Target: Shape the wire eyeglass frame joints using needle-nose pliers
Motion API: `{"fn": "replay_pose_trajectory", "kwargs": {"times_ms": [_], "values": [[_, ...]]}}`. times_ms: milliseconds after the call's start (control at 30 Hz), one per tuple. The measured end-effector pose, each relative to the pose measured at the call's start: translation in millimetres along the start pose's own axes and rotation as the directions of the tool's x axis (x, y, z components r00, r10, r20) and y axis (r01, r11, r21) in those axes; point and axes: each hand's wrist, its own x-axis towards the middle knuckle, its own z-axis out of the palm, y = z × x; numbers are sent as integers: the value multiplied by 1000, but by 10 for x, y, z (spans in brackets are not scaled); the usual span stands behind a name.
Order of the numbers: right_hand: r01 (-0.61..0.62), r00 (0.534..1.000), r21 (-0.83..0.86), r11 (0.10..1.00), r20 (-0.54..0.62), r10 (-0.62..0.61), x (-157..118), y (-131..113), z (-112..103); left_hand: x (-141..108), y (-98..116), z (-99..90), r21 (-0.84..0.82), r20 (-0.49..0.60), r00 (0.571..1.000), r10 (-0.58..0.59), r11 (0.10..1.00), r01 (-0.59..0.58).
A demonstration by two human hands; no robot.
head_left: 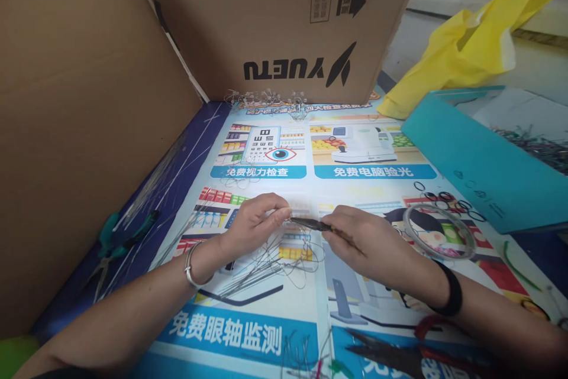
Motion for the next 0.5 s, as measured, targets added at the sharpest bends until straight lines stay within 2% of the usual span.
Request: {"fn": "replay_pose_trajectory", "kwargs": {"times_ms": [267,500], "values": [[44,998,-233,972,-38,-55,-29,-53,-40,-17,-2,6,90,-11,996,88,992,-87],[80,990,-322,943,-86,-113,-41,-94,-75,-21,-7,4,113,3,994,106,988,-105]]}}
